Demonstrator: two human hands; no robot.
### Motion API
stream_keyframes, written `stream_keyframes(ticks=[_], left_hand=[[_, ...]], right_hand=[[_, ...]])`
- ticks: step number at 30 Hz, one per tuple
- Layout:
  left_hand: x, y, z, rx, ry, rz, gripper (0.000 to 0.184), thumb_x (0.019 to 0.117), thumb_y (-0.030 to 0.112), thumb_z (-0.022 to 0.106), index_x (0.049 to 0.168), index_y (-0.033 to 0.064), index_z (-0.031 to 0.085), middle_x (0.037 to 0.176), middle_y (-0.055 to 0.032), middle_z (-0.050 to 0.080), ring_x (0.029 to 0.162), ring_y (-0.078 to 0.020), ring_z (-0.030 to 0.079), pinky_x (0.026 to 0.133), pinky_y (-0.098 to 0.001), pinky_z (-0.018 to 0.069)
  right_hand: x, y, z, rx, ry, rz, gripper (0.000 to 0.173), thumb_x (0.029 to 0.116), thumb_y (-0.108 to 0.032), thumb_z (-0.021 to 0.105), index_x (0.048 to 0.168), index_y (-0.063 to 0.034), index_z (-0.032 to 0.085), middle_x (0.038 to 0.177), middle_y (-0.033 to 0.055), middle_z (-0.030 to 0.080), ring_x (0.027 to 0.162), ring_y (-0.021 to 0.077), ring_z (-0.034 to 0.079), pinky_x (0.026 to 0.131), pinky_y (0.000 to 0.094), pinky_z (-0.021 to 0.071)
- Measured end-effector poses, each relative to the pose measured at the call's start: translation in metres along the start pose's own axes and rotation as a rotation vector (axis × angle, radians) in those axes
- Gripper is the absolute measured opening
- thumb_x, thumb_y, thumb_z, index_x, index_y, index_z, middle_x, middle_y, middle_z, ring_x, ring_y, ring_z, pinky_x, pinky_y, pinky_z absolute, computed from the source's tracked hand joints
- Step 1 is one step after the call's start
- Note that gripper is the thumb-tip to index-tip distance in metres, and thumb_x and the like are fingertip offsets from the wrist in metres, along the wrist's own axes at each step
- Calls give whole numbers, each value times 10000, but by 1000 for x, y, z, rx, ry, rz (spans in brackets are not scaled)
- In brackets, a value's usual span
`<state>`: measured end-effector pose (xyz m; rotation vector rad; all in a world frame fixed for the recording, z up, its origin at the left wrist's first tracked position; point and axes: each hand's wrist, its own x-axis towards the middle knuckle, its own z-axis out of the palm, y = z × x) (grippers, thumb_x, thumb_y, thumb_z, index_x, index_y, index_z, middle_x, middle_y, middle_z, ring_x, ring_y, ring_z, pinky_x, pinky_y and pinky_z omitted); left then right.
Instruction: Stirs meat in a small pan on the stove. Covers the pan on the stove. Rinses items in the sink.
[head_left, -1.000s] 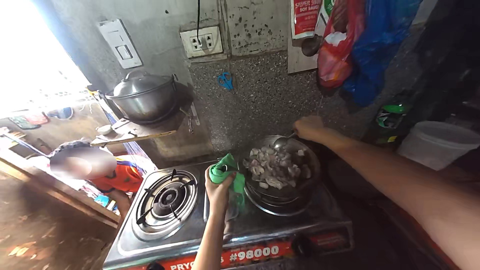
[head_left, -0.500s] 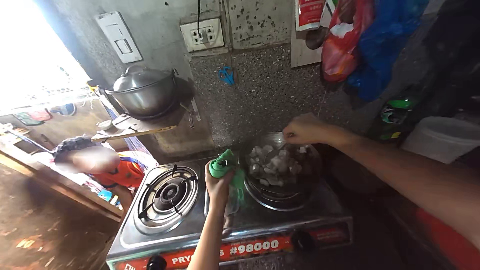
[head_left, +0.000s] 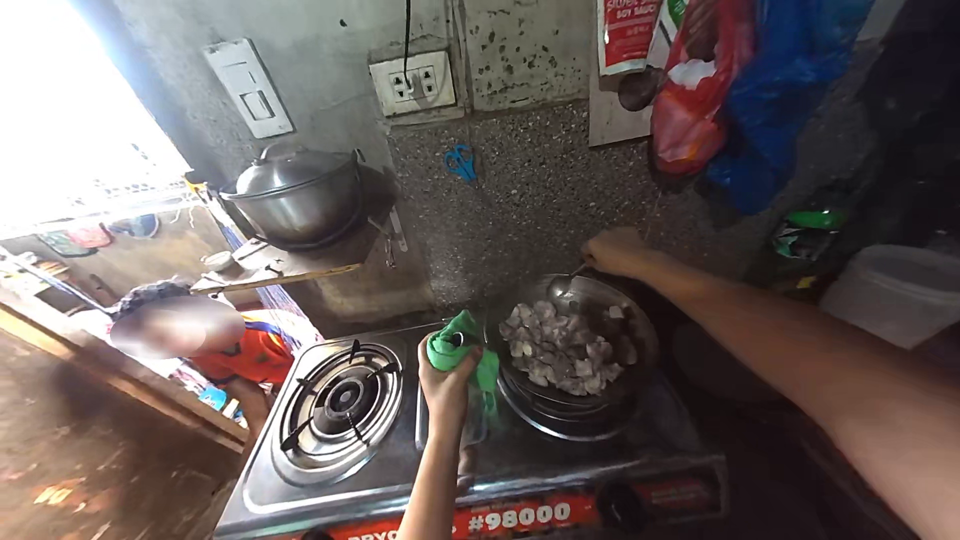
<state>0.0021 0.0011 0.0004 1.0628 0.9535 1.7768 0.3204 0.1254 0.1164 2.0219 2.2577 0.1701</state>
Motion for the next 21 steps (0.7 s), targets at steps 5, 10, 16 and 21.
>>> stream_keyframes(ticks=[5, 10, 16, 21], left_hand=[[-1, -1, 0, -1, 1, 5, 694, 668, -30, 812, 1297, -2, 519, 1040, -104, 694, 913, -176, 707, 775, -354, 624], [-1, -2, -1, 17, -17, 14, 695, 680, -15, 821, 1307, -4, 518, 1055, -108, 698, 932, -179, 706, 790, -366, 622], [-2, 2, -2, 89, -12, -7, 711, 686, 0, 836, 1322, -1, 518, 1074, -100, 689, 940, -167, 698, 798, -353, 612], [-3, 4, -1, 84, -12, -6, 711, 688, 7, 829, 1325, 3, 514, 1065, -98, 696, 929, -163, 704, 792, -358, 617]], right_hand=[[16, -43, 14, 277, -184, -262, 204, 982, -140, 673, 1082, 26, 739, 1088, 252, 706, 1088, 450, 652, 965, 689, 458], [17, -44, 19, 329, -238, -495, 146, 943, -116, 727, 984, 17, 769, 931, 189, 729, 958, 376, 685, 934, 641, 485], [-59, -28, -52, 84, 3, -553, 175, 1007, -109, 638, 1025, -4, 776, 983, 176, 745, 1023, 367, 672, 1049, 607, 369], [-128, 0, -71, -88, 418, -597, 117, 947, -55, 695, 855, -11, 754, 810, 160, 713, 879, 377, 693, 930, 607, 456]])
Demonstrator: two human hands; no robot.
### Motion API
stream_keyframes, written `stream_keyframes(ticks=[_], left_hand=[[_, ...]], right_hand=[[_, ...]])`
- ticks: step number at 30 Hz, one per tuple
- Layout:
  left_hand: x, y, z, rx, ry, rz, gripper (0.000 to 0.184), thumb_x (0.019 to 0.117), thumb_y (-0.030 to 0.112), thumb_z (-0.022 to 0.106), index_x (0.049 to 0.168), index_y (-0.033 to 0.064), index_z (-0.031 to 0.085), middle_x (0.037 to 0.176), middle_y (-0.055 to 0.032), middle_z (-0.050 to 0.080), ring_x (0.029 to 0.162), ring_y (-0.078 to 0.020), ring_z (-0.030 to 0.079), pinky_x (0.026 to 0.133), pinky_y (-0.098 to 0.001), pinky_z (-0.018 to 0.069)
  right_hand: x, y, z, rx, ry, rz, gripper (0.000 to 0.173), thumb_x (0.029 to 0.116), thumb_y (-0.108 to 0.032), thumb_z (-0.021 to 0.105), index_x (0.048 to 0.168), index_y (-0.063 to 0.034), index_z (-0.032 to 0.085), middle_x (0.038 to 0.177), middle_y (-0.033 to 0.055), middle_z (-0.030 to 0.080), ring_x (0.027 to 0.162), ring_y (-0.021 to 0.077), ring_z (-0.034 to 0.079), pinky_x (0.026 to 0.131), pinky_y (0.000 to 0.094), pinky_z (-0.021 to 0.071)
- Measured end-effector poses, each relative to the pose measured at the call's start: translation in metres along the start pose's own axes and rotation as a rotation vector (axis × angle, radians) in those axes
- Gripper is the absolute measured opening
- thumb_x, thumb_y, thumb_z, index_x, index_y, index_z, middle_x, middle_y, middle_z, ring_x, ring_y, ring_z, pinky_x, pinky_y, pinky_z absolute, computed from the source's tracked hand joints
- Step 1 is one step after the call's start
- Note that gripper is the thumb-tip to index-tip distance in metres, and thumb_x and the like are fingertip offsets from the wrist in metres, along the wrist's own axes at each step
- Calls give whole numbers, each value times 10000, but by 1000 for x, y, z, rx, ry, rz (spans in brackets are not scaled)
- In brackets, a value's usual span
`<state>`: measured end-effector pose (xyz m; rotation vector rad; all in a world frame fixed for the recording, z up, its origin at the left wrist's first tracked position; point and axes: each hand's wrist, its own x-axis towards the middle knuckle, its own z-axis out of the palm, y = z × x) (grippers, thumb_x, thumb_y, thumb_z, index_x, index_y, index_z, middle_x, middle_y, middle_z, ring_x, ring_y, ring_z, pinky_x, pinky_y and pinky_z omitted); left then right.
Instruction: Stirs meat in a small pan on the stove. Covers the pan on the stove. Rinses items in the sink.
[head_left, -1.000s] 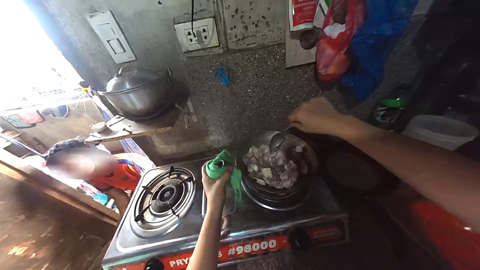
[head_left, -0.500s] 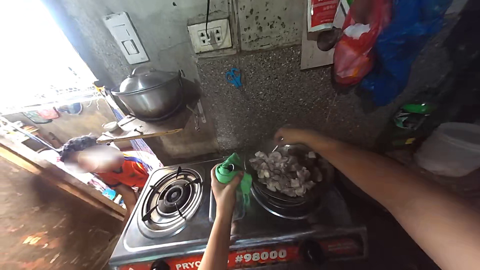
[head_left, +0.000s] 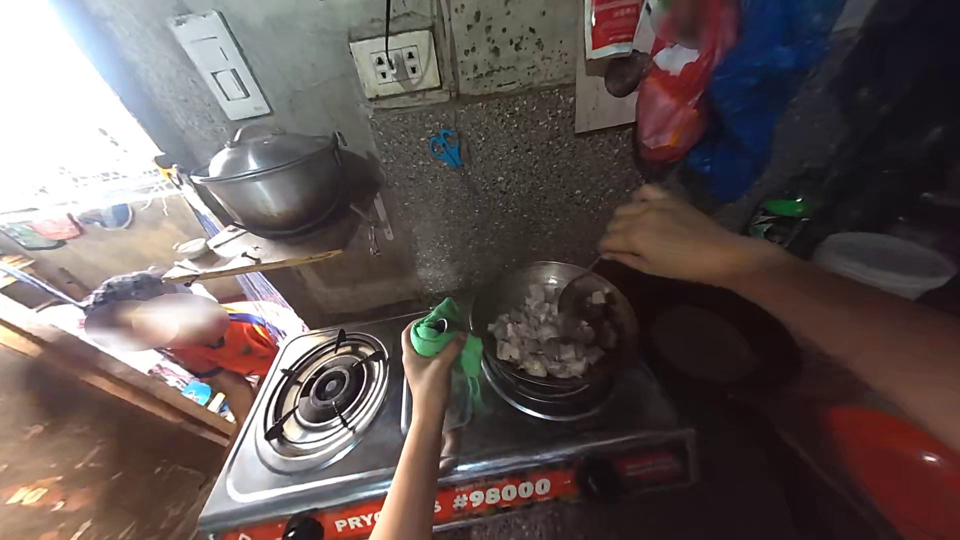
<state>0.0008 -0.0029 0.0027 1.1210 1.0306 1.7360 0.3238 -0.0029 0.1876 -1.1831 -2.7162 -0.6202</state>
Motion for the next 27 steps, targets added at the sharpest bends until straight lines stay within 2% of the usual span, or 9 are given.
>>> stream_keyframes(ticks=[3, 4, 8, 11, 15, 17, 19, 23, 27], left_hand=[[0, -2, 2, -6, 17, 24, 698, 699, 12, 830, 1323, 13, 516, 1080, -92, 695, 952, -159, 701, 809, -356, 617], [-1, -4, 3, -13, 27, 29, 707, 705, 12, 831, 1335, 11, 509, 1100, -91, 690, 970, -158, 697, 827, -356, 613], [-2, -5, 9, -64, 78, 24, 711, 722, -24, 821, 1348, 7, 487, 1099, -90, 681, 961, -150, 691, 820, -348, 611], [-1, -8, 8, -74, 66, 53, 687, 724, -31, 808, 1335, -1, 496, 1088, -81, 690, 947, -147, 699, 812, -341, 615], [2, -3, 4, -27, 31, 55, 697, 699, 13, 827, 1320, 8, 511, 1062, -70, 695, 934, -140, 701, 797, -339, 618], [3, -1, 2, -22, 18, 52, 718, 686, 9, 826, 1325, 9, 501, 1063, -71, 688, 935, -139, 697, 795, -336, 617], [3, -1, 0, -2, 14, 58, 724, 679, 10, 831, 1326, 11, 506, 1067, -75, 692, 932, -141, 701, 800, -339, 618], [0, 3, 1, 18, 28, 39, 746, 676, 1, 842, 1338, 10, 499, 1090, -87, 680, 958, -152, 691, 813, -346, 611], [-2, 6, -1, 48, 34, 28, 792, 679, 18, 868, 1368, 12, 477, 1127, -105, 670, 989, -159, 688, 834, -349, 608]], right_hand=[[-27, -25, -28, -120, -179, 142, 127, 973, -77, 667, 883, -38, 747, 855, 140, 720, 885, 361, 702, 864, 574, 509], [-34, -36, -30, -129, -243, 179, 104, 963, -50, 664, 892, -37, 741, 867, 140, 714, 863, 368, 707, 771, 569, 546], [-66, -60, 1, -56, -188, 111, 95, 850, 47, 744, 853, -47, 749, 847, 125, 694, 774, 345, 689, 645, 527, 546], [-66, -72, 25, -44, -202, 106, 84, 859, 52, 724, 865, -31, 730, 856, 132, 684, 775, 336, 684, 635, 489, 541], [-42, -81, 50, 6, -293, 268, 110, 954, 61, 597, 980, 43, 702, 1026, 203, 685, 929, 399, 680, 771, 530, 538], [-31, -76, 73, -37, -143, 292, 110, 908, 95, 635, 927, 31, 723, 985, 200, 713, 859, 393, 707, 699, 531, 565], [-15, -75, 82, -13, -180, 398, 154, 931, 95, 606, 994, 28, 729, 1039, 209, 703, 884, 410, 694, 718, 559, 549], [25, -69, 72, 165, -506, 658, 205, 1040, -67, 528, 1101, 11, 707, 1101, 242, 701, 1036, 456, 677, 824, 623, 529], [33, -62, 33, 189, -549, 715, 152, 994, -78, 615, 1064, -2, 726, 1071, 247, 706, 1042, 466, 671, 815, 655, 519]])
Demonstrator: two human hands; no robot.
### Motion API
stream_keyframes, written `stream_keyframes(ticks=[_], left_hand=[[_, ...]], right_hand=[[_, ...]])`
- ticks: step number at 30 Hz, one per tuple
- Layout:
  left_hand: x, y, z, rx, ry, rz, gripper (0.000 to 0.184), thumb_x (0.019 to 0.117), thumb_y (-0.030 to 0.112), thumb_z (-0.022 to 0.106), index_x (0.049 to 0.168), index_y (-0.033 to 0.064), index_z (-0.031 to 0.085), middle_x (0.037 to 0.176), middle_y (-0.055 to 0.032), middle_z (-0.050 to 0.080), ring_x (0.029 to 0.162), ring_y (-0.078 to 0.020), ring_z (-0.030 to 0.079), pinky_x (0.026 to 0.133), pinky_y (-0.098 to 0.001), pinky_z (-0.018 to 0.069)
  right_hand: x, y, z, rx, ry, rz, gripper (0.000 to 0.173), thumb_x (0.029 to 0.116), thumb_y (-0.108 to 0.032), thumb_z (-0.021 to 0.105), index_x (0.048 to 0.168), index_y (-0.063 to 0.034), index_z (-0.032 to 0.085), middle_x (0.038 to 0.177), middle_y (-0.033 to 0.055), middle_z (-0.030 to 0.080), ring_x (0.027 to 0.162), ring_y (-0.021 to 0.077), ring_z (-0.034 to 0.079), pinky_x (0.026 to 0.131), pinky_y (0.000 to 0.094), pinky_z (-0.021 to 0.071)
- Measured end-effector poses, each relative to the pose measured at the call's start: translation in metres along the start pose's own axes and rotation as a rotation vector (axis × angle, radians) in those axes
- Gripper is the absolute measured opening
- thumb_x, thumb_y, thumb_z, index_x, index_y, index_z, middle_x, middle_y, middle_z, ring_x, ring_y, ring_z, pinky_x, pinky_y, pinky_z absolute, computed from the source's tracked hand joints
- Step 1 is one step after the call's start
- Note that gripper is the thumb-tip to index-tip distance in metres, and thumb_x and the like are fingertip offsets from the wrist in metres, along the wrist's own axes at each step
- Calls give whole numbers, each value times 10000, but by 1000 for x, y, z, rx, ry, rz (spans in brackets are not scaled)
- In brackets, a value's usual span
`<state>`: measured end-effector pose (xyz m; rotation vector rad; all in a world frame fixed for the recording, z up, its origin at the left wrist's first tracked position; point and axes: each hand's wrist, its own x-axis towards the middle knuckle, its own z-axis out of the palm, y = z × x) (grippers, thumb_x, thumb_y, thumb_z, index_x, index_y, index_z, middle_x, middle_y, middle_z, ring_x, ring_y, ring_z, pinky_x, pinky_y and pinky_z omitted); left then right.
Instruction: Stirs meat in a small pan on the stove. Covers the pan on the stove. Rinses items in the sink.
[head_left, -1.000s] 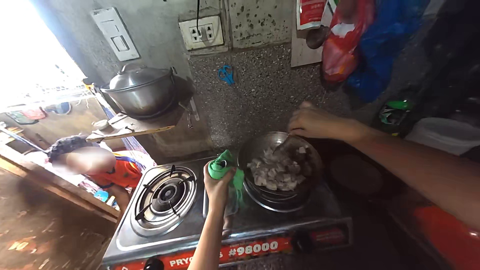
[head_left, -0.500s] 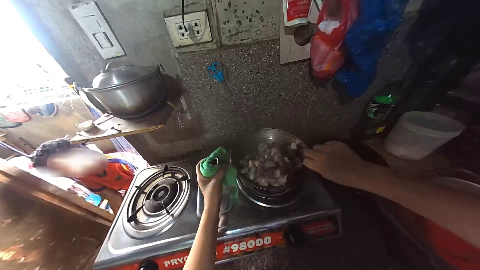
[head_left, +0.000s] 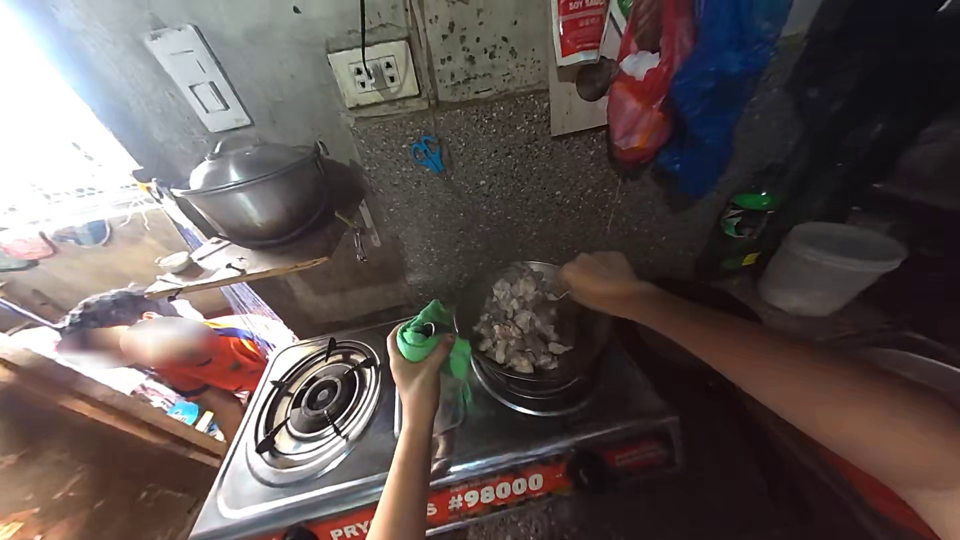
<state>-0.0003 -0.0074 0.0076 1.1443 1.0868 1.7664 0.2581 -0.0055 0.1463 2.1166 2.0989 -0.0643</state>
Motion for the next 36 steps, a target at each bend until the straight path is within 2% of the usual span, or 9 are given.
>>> stream_keyframes(ticks=[3, 6, 11, 15, 21, 26, 29, 32, 36], left_hand=[[0, -1, -3, 21, -15, 12, 824, 676, 65, 875, 1386, 10, 461, 1159, -111, 659, 1019, -163, 679, 855, -357, 602], [-1, 1, -1, 11, -8, 7, 824, 670, 38, 874, 1381, 11, 458, 1147, -111, 658, 1006, -158, 680, 841, -349, 604], [0, 0, -4, 26, -32, -3, 888, 666, 65, 886, 1420, 26, 420, 1203, -124, 634, 1059, -170, 660, 879, -359, 590], [-1, 2, -4, 36, -29, -21, 877, 673, 28, 891, 1422, 39, 434, 1214, -129, 633, 1070, -183, 660, 884, -371, 589], [-2, 1, -1, -3, -8, -11, 876, 671, 40, 878, 1419, 22, 424, 1203, -131, 631, 1057, -171, 660, 875, -353, 589], [-1, 1, -2, 16, -8, 2, 851, 676, 39, 867, 1408, 13, 434, 1188, -128, 638, 1044, -171, 663, 871, -352, 590], [-1, 0, -2, 9, -21, -3, 835, 683, 33, 871, 1402, 16, 445, 1174, -128, 649, 1031, -175, 671, 863, -356, 596], [-2, -1, -3, 19, -27, -8, 833, 688, 28, 876, 1404, 23, 450, 1174, -124, 652, 1036, -174, 671, 871, -362, 597], [-3, 2, -2, 23, -27, -13, 824, 713, 22, 872, 1413, 23, 437, 1196, -121, 650, 1047, -171, 671, 884, -361, 593]], right_hand=[[-20, 4, -30, -58, 91, 94, 116, 955, -6, 636, 1023, 40, 718, 1032, 276, 700, 1001, 493, 672, 775, 662, 518], [-14, 10, -29, -137, 88, 178, 101, 951, 45, 607, 974, 83, 697, 1020, 284, 693, 983, 487, 676, 749, 633, 525], [-1, 15, 6, -49, -66, 173, 162, 979, -52, 615, 1049, 72, 692, 1106, 282, 686, 1063, 476, 663, 836, 645, 521], [-13, 8, 0, -33, -158, 104, 160, 970, -106, 646, 1015, 40, 693, 1062, 258, 693, 1036, 456, 666, 818, 649, 502], [-13, 15, -44, -78, 71, 118, 126, 958, -49, 649, 957, 63, 707, 1023, 287, 694, 1008, 501, 663, 777, 675, 503], [34, 27, -13, -87, 69, 139, 145, 974, 0, 604, 1045, 79, 702, 1105, 289, 690, 1063, 495, 658, 832, 661, 513], [54, 28, 22, 69, 35, 121, 203, 965, -91, 646, 1101, 48, 702, 1137, 296, 681, 1096, 502, 644, 855, 690, 498], [66, 29, 48, 172, 0, 99, 231, 945, -203, 686, 1062, -7, 718, 1094, 250, 703, 1067, 455, 665, 840, 675, 502], [57, 36, 50, 153, -82, -33, 198, 957, -203, 688, 1027, -26, 743, 1057, 224, 717, 1046, 431, 671, 851, 671, 494]])
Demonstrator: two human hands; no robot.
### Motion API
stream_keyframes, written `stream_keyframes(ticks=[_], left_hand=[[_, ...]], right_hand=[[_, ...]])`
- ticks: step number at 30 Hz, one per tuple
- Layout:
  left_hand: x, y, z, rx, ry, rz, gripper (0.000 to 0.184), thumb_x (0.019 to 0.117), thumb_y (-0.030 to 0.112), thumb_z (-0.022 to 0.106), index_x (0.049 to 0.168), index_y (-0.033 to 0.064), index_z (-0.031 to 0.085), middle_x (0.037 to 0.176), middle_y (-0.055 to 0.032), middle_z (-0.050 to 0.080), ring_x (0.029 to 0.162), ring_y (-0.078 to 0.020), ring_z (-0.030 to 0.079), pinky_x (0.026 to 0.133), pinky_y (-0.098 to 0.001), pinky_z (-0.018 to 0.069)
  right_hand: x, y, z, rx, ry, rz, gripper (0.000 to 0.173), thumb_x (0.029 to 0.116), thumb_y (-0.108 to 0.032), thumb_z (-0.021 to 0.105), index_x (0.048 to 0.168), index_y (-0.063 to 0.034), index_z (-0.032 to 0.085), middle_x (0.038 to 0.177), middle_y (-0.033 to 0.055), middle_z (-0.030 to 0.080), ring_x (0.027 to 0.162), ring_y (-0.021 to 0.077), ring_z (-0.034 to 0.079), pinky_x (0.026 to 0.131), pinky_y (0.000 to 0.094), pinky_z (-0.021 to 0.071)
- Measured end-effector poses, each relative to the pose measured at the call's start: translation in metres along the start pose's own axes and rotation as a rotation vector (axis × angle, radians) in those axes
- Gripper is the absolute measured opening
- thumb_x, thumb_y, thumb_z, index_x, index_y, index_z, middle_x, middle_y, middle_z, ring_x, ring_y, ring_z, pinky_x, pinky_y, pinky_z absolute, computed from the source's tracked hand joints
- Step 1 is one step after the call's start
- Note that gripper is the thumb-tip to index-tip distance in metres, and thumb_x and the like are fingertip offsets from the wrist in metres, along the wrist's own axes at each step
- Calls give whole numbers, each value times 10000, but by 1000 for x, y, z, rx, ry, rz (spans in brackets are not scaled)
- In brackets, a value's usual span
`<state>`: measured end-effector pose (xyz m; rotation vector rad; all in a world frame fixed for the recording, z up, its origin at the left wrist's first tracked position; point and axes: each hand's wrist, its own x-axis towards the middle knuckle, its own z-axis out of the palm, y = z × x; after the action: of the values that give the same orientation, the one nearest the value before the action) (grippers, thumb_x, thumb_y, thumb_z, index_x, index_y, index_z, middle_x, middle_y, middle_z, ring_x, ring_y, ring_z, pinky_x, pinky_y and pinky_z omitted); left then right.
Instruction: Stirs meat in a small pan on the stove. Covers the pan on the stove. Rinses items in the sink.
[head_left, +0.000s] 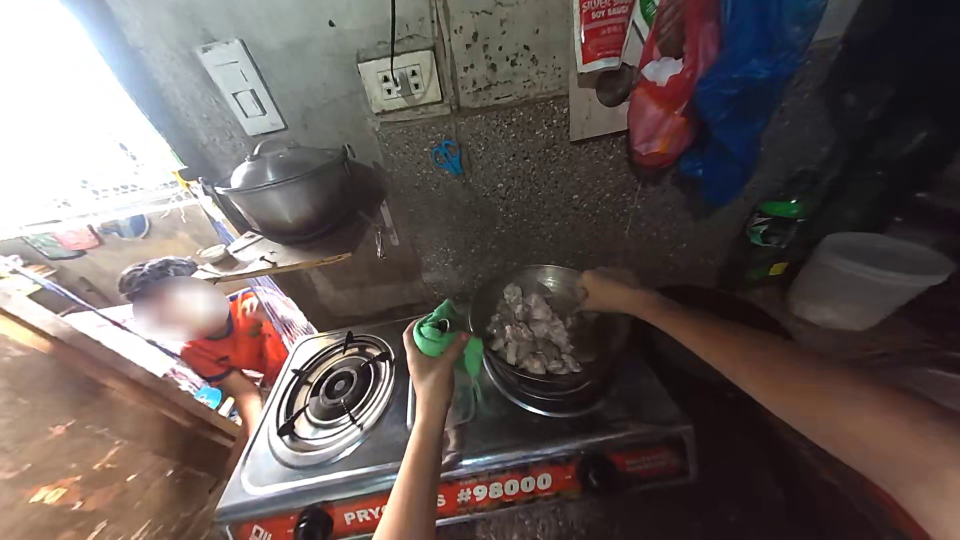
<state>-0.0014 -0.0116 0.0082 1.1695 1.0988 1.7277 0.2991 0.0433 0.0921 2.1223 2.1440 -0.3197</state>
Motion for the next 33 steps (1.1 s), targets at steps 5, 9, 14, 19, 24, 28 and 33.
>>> stream_keyframes(ticks=[5, 9, 14, 19, 24, 28, 33], left_hand=[[0, 0, -1, 13, -9, -9, 814, 730, 48, 870, 1420, 26, 438, 1192, -124, 647, 1040, -174, 667, 878, -364, 589], [0, 1, 2, 6, 17, -17, 805, 715, 28, 871, 1403, 29, 453, 1176, -119, 652, 1025, -170, 672, 868, -363, 593], [4, -4, 3, 1, 37, 39, 800, 709, 26, 863, 1394, 23, 449, 1179, -107, 648, 1032, -155, 670, 885, -353, 592], [6, 3, 2, 33, 21, 23, 777, 737, 4, 859, 1400, 47, 458, 1180, -107, 644, 1021, -154, 666, 867, -353, 588], [3, 3, 0, 80, 12, 19, 792, 740, 66, 872, 1417, 81, 462, 1197, -97, 650, 1028, -156, 668, 871, -359, 583], [2, 3, 0, 73, 2, 38, 778, 745, 64, 866, 1410, 68, 463, 1190, -100, 655, 1024, -162, 673, 874, -369, 586], [6, 0, -1, 110, 11, 51, 735, 714, 87, 881, 1352, 69, 517, 1121, -86, 677, 973, -155, 682, 840, -367, 592]], right_hand=[[-37, -3, -29, -154, -96, -7, 174, 951, -162, 695, 1017, -6, 734, 1025, 230, 703, 1017, 442, 660, 829, 663, 490], [-70, -25, -57, -310, 94, 3, 102, 935, -59, 683, 982, 16, 733, 985, 240, 708, 977, 464, 675, 766, 651, 510], [-92, -45, -66, -324, 237, -13, 113, 950, -21, 636, 994, -1, 738, 969, 225, 712, 943, 448, 686, 724, 616, 521], [-116, -67, -51, -233, 178, -57, 164, 1003, -161, 614, 993, -46, 731, 971, 193, 716, 947, 419, 690, 736, 610, 519], [-141, -82, -23, -238, 259, -168, 171, 1009, -182, 629, 1004, -50, 737, 922, 170, 712, 879, 390, 695, 706, 558, 535], [-141, -92, -12, -285, 156, -125, 140, 988, -85, 613, 1055, -67, 735, 978, 160, 711, 916, 375, 699, 721, 537, 550], [-123, -92, 9, -283, 170, -130, 169, 958, 15, 614, 1086, -12, 721, 1069, 206, 697, 990, 403, 688, 792, 555, 562]])
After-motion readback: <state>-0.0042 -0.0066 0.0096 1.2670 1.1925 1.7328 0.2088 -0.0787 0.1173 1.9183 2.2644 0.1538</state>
